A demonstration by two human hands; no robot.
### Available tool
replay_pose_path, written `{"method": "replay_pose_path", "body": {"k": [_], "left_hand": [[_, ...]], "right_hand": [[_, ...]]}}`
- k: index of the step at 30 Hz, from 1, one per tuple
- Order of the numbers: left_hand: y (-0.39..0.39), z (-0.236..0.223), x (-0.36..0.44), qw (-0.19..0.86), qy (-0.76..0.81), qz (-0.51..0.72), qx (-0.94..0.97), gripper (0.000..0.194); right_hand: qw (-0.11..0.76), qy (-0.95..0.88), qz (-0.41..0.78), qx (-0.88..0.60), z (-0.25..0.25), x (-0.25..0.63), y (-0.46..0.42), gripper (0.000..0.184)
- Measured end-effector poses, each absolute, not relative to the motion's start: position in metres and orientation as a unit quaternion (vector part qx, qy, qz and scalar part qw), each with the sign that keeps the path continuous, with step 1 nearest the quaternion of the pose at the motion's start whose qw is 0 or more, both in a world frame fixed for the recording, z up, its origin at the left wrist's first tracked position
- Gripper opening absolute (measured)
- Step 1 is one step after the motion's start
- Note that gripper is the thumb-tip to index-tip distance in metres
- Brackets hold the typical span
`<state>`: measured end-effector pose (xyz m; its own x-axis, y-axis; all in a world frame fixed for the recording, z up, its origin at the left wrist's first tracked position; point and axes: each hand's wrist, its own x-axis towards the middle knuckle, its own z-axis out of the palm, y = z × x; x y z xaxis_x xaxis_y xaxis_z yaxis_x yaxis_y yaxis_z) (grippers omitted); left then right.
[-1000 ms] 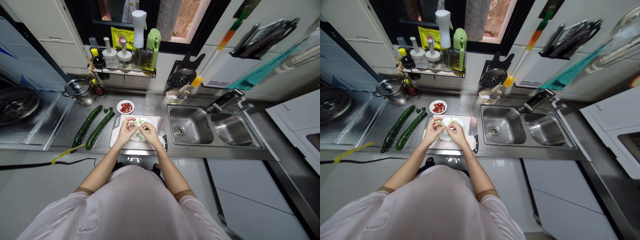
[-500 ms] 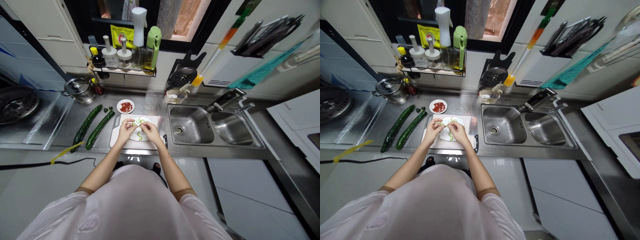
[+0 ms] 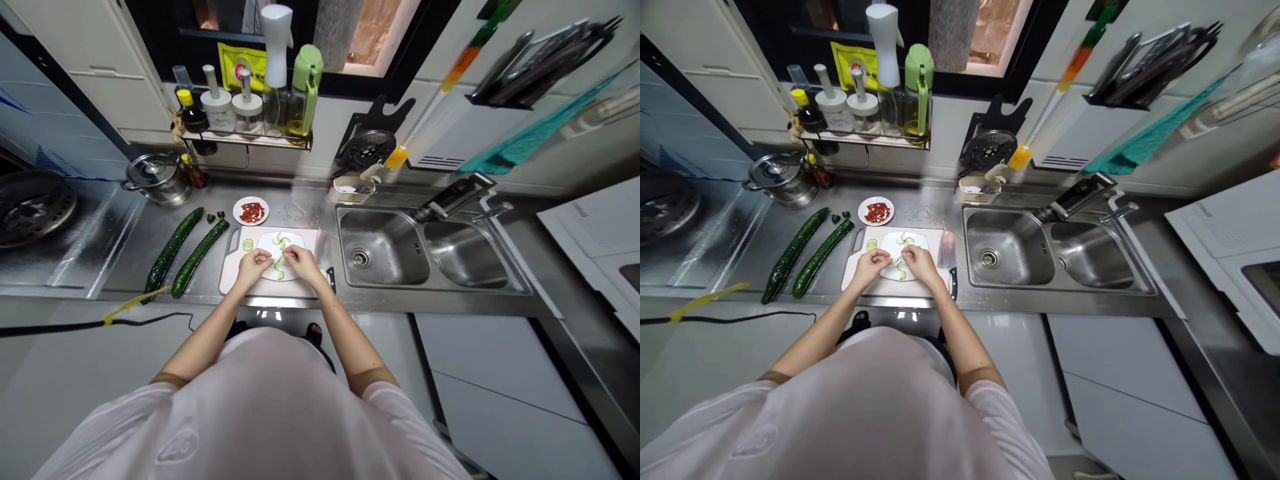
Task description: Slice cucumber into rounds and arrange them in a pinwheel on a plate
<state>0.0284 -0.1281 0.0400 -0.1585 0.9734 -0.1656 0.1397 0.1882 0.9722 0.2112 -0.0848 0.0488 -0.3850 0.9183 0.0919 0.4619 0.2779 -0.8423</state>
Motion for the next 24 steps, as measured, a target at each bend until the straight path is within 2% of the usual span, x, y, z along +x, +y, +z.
{"method": "replay_pose_path", "body": {"k": [7, 13, 24], "left_hand": [[-0.126, 0.009, 0.024, 0.388, 0.694, 0.317, 0.517, 0.019], [-0.129, 0.012, 0.031, 0.335, 0.732, 0.2, 0.558, 0.012], [-0.13, 0.015, 0.041, 0.246, 0.733, 0.123, 0.622, 0.014]], "right_hand": [[0.214, -0.768, 0.344, -0.496, 0.024, 0.206, -0.086, 0.017], [0.133, -0.788, 0.302, -0.519, 0.011, 0.203, -0.091, 0.02], [0.036, -0.811, 0.235, -0.534, 0.006, 0.197, -0.095, 0.027]]}}
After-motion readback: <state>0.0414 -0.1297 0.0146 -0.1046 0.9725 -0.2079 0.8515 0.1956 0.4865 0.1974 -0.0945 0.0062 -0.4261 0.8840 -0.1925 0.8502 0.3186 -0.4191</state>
